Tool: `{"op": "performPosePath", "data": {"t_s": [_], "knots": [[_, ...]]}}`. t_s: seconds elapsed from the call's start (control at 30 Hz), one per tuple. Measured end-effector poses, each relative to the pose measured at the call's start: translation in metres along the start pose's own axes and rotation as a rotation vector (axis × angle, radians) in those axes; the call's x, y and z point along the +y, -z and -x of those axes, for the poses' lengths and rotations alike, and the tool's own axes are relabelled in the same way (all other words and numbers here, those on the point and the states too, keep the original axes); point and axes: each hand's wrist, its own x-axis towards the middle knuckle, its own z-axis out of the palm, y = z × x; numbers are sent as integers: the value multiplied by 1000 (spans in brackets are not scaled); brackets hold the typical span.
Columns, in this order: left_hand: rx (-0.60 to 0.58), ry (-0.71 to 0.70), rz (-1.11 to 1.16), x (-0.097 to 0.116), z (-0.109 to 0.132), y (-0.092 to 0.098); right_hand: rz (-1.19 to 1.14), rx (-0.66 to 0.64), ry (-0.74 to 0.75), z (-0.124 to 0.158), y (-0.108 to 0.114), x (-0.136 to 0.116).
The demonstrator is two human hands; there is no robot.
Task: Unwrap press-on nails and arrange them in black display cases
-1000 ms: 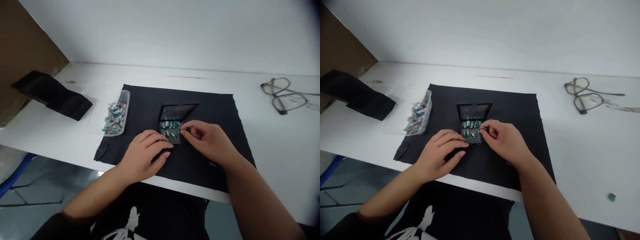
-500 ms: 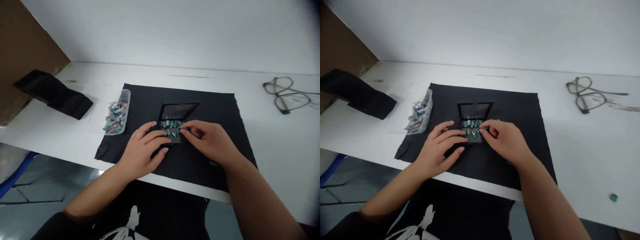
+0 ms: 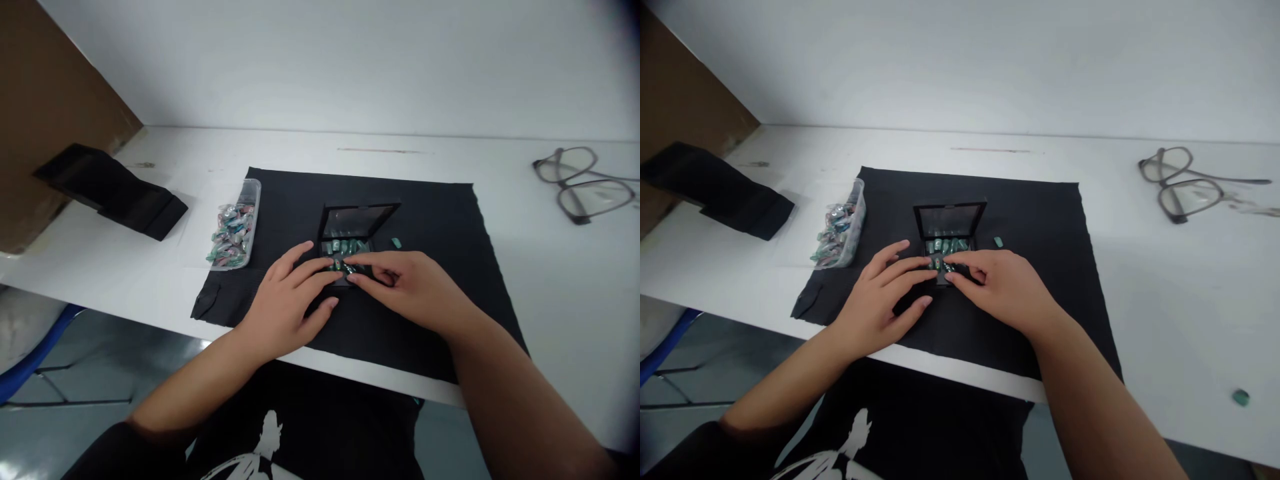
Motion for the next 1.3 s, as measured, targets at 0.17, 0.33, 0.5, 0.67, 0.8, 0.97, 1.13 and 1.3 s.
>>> {"op": "performPosePath", "data": {"t_s": [0.17, 0.33, 0.5, 0.67, 0.8, 0.97, 1.13, 1.3], "knots": [[-6, 8, 24, 1, -1, 0, 5, -31, -25, -1, 1, 0], [-9, -4, 33, 2, -1, 0, 18, -30, -22, -1, 0, 0], [-14, 0, 32, 1, -1, 0, 11, -31, -14, -1, 1, -1], [-9, -3, 33, 0, -1, 1, -14, -33, -26, 0, 2, 2], [-3, -5, 43, 1, -1, 1, -27, -52, -45, -1, 3, 2], [-10, -11, 55, 0, -1, 1, -6, -80, -30, -1, 5, -2], [-1, -30, 53, 0, -1, 1, -59, -134, -19, 5, 7, 1], [7, -36, 47, -1, -1, 1, -136, -140, -31, 9, 9, 0]]}}
